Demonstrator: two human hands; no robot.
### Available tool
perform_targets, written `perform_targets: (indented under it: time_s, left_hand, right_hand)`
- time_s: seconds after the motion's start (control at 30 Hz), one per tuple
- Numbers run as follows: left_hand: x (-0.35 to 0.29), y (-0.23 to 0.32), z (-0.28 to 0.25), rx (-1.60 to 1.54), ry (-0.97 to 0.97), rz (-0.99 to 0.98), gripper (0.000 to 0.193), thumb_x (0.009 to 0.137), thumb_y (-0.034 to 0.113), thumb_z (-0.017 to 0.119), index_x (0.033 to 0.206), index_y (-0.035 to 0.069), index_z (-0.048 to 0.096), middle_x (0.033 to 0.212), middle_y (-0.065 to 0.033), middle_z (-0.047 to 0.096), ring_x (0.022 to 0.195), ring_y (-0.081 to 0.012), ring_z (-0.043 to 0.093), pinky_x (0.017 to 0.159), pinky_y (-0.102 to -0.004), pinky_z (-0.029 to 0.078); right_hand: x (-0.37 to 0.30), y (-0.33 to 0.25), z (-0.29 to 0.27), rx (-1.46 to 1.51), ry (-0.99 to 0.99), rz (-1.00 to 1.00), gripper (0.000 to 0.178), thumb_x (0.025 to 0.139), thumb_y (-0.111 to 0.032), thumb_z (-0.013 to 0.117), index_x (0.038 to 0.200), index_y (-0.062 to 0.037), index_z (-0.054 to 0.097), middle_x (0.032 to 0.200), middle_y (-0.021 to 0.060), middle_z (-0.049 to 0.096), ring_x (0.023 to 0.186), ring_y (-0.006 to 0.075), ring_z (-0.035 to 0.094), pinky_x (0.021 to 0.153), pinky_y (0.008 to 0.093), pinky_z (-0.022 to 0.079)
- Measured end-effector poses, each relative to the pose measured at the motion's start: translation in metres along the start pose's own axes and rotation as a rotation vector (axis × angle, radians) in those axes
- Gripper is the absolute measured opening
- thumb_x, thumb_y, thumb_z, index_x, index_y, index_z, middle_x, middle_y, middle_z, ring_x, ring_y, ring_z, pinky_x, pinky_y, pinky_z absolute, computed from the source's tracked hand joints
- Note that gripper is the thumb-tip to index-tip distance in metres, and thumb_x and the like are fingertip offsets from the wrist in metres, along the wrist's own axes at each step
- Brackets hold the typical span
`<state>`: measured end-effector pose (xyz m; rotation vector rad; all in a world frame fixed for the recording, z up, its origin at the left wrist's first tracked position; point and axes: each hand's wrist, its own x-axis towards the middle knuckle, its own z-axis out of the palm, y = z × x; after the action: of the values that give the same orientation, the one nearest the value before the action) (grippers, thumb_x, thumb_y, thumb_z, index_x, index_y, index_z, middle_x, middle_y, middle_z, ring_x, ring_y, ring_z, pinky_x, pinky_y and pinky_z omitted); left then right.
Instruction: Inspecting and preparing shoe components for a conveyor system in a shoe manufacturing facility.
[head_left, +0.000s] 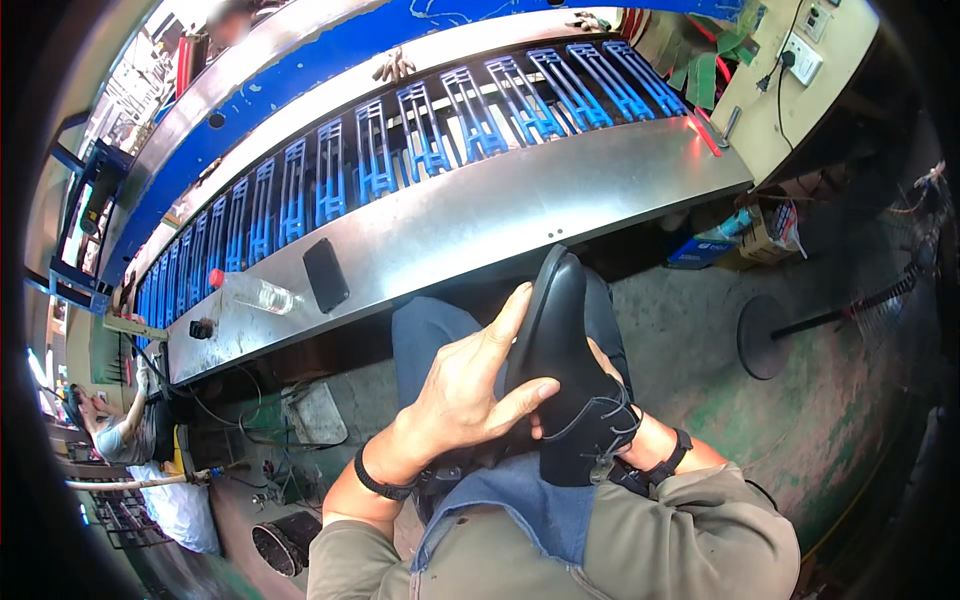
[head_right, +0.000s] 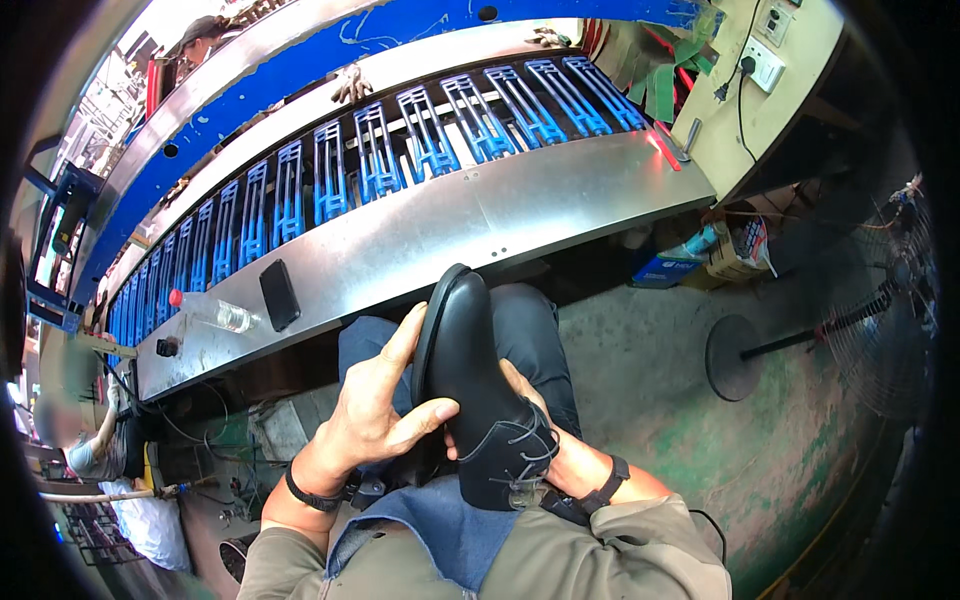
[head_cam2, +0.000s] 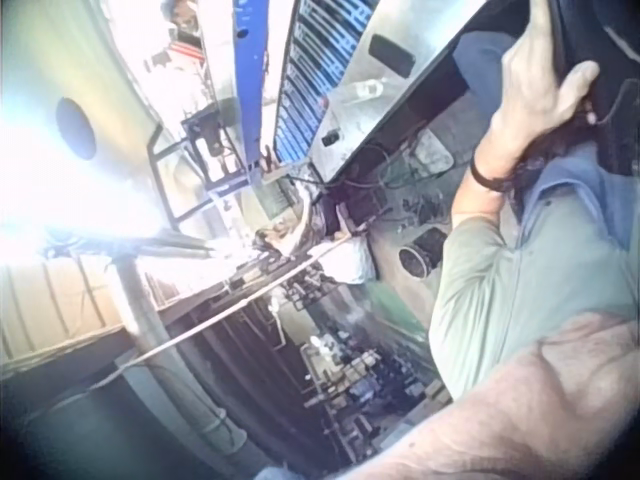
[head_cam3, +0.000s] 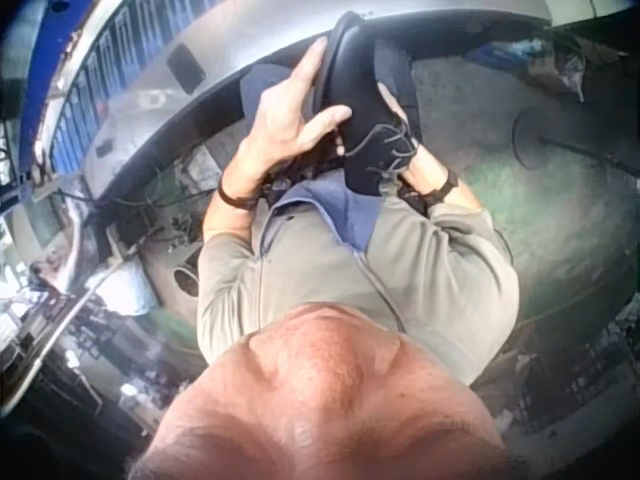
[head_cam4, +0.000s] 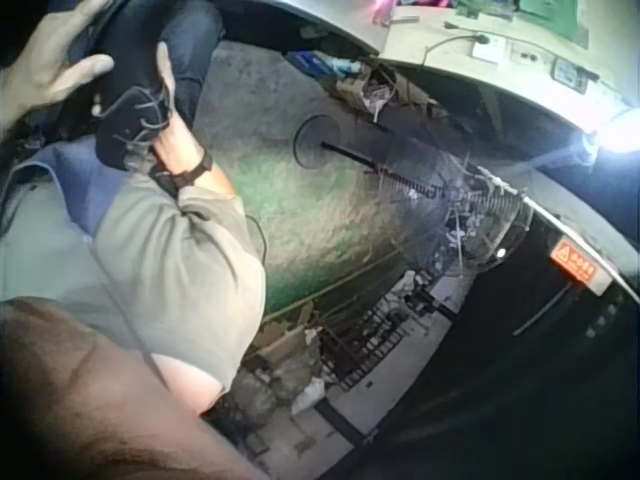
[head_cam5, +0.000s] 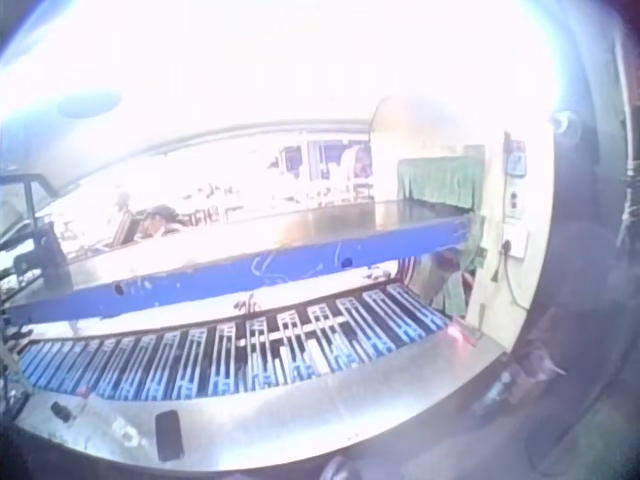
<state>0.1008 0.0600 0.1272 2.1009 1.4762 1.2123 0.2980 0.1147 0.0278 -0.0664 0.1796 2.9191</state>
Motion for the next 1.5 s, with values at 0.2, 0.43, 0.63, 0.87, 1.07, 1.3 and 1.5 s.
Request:
perform_targets:
  time_s: [0.2,0.43,0.63,0.87,1.07,1.3,1.5]
  left_hand:
    - [0.006,0.0,-0.007,0.1,-0.102,-0.021,0.095,0.075,0.032,0.087,0.146,-0.011,0.038,0.086,-0.0219,0.066,0.069,-0.032,0.067,0.066,-0.039,0.054]
    - [0.007,0.003,-0.022,-0.149,0.041,-0.169,0.079,0.085,0.027,0.08,0.145,-0.006,0.041,0.109,-0.0285,0.068,0.094,-0.0394,0.072,0.077,-0.04,0.057]
    - [0.005,-0.002,-0.04,0.007,0.073,-0.262,0.027,0.102,0.017,0.059,0.12,-0.002,0.063,0.082,-0.0169,0.069,0.071,-0.0288,0.071,0.065,-0.0339,0.053]
    - [-0.001,-0.004,-0.042,-0.043,0.052,-0.293,0.025,0.101,0.013,0.058,0.119,-0.003,0.064,0.077,-0.0153,0.067,0.066,-0.0278,0.068,0.062,-0.0335,0.052]
    - [0.004,0.0,-0.045,0.331,-0.117,0.021,0.076,0.077,0.035,0.085,0.128,-0.013,0.055,0.077,-0.0166,0.066,0.066,-0.0288,0.067,0.061,-0.0355,0.053]
    - [-0.01,-0.01,-0.024,-0.192,0.018,-0.051,0.09,0.074,0.032,0.089,0.141,-0.012,0.046,0.116,-0.0243,0.068,0.105,-0.031,0.071,0.089,-0.0343,0.056]
    - [-0.044,-0.022,0.023,-0.821,0.529,-0.653,0.07,0.083,0.026,0.079,0.136,0.0,0.041,0.123,-0.0133,0.058,0.116,-0.0221,0.058,0.102,-0.0374,0.047]
  right_hand:
    - [0.003,-0.005,-0.006,-0.184,-0.012,-0.018,0.08,0.099,-0.065,0.041,0.131,0.007,0.053,0.101,0.0349,0.065,0.084,0.0455,0.071,0.075,0.0508,0.062]
    - [0.004,0.001,0.007,-0.41,0.143,-0.05,0.076,0.1,-0.063,0.04,0.132,0.0044,0.053,0.102,0.0253,0.069,0.083,0.0367,0.073,0.074,0.0441,0.063]
    - [0.004,0.01,0.0,-0.847,0.196,-0.15,0.074,0.102,-0.062,0.033,0.137,0.0014,0.049,0.11,0.0204,0.068,0.091,0.0292,0.071,0.08,0.0419,0.06]
    - [0.005,0.012,-0.004,-0.811,0.176,-0.127,0.071,0.103,-0.06,0.035,0.137,0.0011,0.049,0.108,0.0201,0.068,0.087,0.0301,0.072,0.077,0.0404,0.061]
    - [0.002,0.015,0.006,-0.603,0.218,-0.12,0.069,0.103,-0.058,0.039,0.134,0.0019,0.051,0.106,0.0227,0.068,0.081,0.0352,0.072,0.074,0.0448,0.062]
    - [0.002,0.011,0.007,-0.501,0.171,-0.157,0.066,0.105,-0.055,0.037,0.136,0.0017,0.051,0.116,0.0204,0.066,0.095,0.0326,0.071,0.085,0.0433,0.06]
    - [0.035,0.029,0.04,-1.76,0.484,-0.407,0.059,0.101,-0.047,0.054,0.128,0.0053,0.046,0.114,0.0246,0.064,0.105,0.0407,0.065,0.087,0.0452,0.051]
